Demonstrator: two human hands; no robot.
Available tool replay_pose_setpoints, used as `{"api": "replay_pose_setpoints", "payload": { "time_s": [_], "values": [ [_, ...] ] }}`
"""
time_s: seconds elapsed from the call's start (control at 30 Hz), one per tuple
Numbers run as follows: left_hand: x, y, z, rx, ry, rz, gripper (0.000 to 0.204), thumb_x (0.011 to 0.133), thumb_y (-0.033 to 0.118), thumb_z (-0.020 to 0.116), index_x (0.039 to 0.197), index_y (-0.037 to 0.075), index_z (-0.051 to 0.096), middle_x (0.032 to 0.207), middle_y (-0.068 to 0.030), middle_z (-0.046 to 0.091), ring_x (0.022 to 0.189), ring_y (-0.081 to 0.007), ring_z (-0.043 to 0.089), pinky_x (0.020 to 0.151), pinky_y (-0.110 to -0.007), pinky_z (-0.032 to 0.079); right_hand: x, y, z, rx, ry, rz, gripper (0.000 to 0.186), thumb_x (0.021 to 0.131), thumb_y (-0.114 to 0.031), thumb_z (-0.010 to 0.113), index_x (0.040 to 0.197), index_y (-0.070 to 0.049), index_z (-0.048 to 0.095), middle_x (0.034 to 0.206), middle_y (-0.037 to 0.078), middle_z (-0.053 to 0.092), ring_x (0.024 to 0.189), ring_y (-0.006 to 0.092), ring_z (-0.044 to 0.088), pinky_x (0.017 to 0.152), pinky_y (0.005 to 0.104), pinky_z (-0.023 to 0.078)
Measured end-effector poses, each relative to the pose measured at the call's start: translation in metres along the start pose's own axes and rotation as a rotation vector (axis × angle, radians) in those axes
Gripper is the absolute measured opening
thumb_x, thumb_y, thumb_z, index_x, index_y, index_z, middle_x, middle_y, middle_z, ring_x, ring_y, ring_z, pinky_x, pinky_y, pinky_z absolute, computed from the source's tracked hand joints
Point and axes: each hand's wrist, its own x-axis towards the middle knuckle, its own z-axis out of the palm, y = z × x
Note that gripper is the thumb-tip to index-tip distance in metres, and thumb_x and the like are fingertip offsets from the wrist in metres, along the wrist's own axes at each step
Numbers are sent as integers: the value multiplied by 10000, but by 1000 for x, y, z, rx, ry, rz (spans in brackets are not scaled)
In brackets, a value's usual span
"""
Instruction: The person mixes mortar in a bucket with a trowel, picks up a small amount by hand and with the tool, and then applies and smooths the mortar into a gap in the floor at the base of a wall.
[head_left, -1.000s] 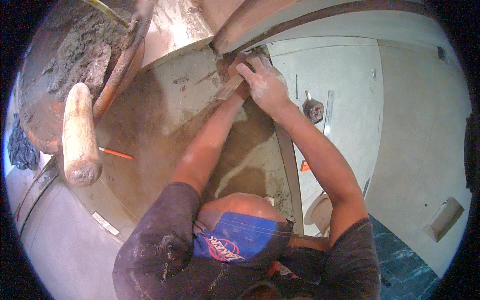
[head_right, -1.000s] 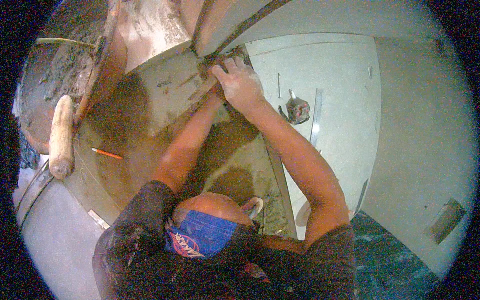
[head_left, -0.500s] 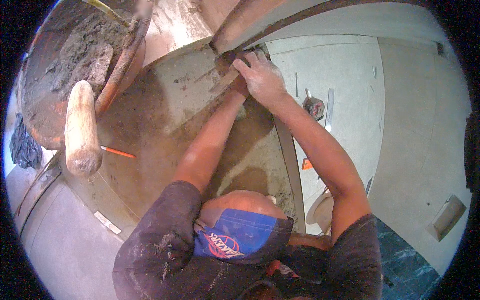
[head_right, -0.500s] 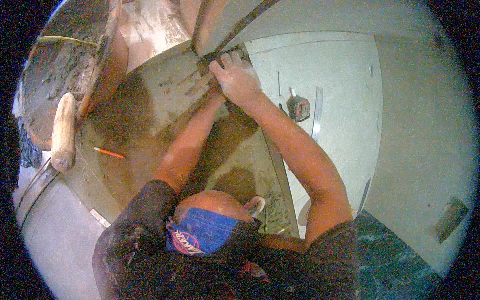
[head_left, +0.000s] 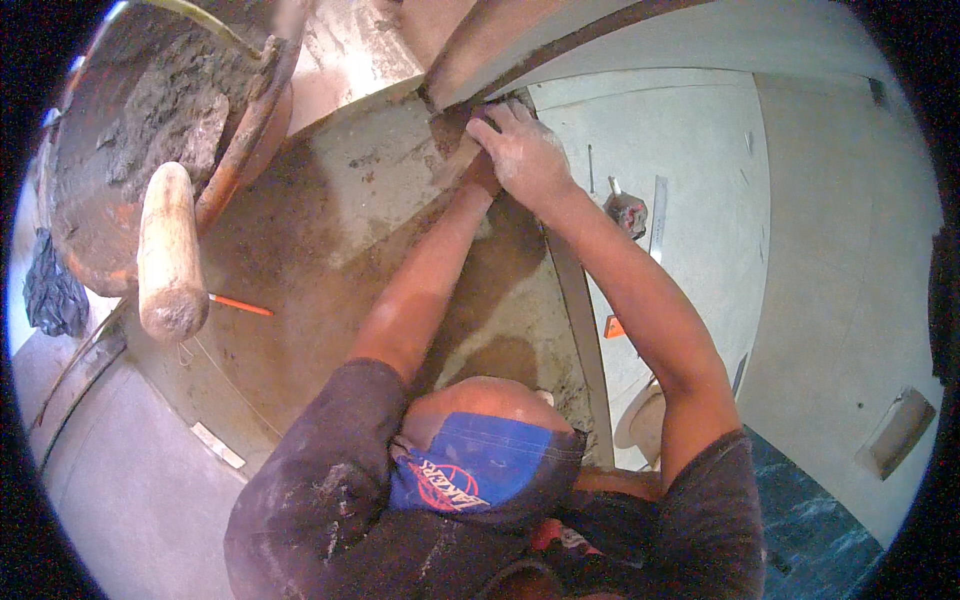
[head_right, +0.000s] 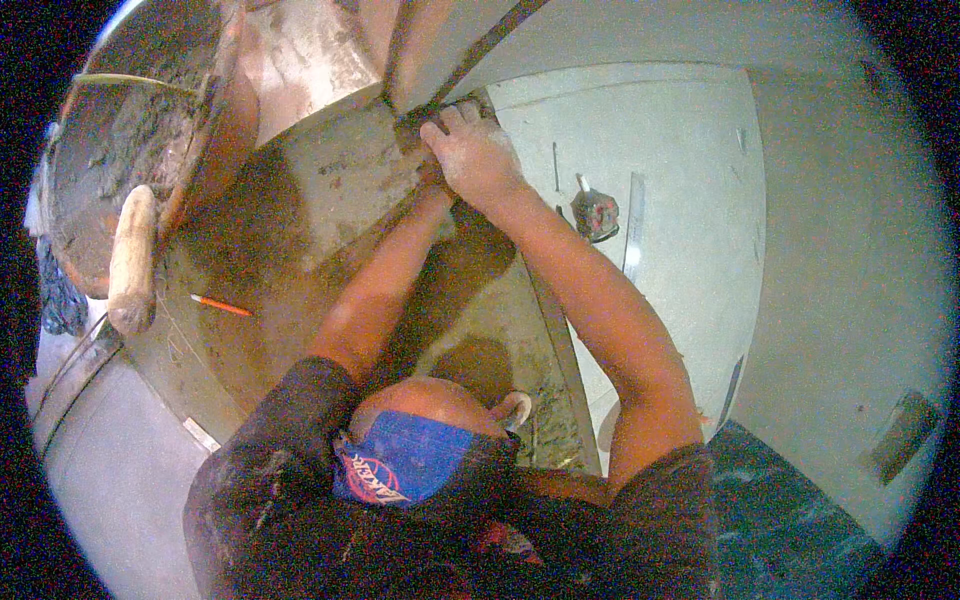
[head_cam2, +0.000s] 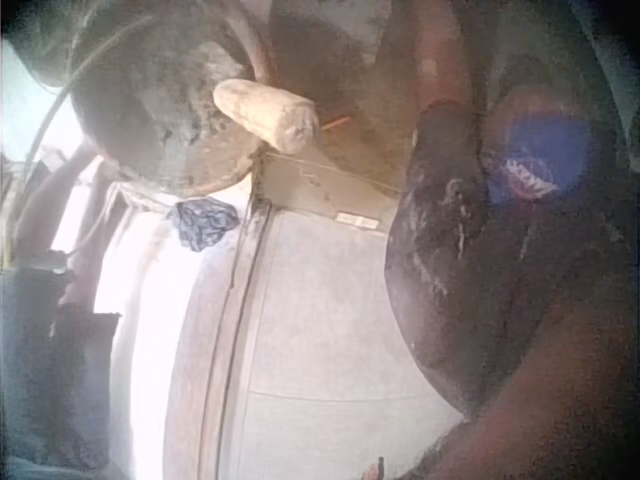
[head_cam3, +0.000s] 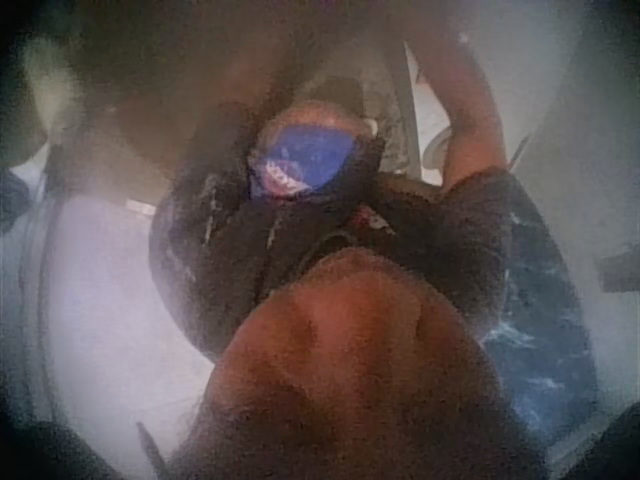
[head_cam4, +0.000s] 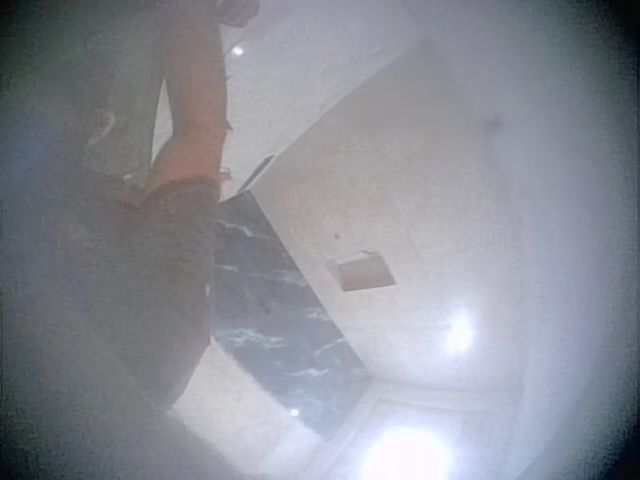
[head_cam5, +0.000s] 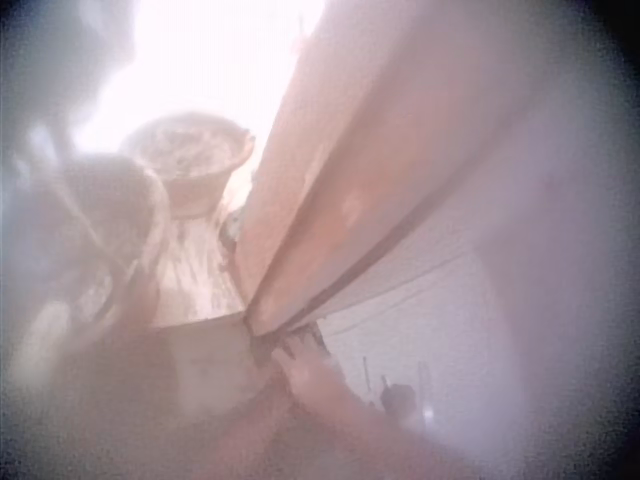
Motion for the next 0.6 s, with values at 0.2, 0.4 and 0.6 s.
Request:
{"api": "replay_pose_setpoints", "payload": {
  "time_s": [0.2,0.4,0.6],
  "values": [
    [-1,-1,-4,72,29,-24,364,916,274,606,1176,19,618,1215,-204,594,1084,-362,596,914,-434,499,-50,-7,-38,201,18,38,443,708,24,595,1130,-108,599,1101,123,601,1033,335,577,848,428,513],
    [8,2,-5,13,109,-80,396,842,294,702,1077,-24,672,1078,-227,664,1015,-368,640,907,-415,496,-160,-2,-93,301,-141,236,435,723,10,629,1143,-101,604,1096,138,635,1029,352,597,878,429,508],
    [12,14,8,-68,162,-284,387,840,316,717,1017,-28,708,997,-198,705,927,-306,670,850,-374,502,-251,-16,-82,469,-147,500,280,812,16,659,1084,-49,644,1076,137,642,954,311,644,827,388,521]
  ]
}}
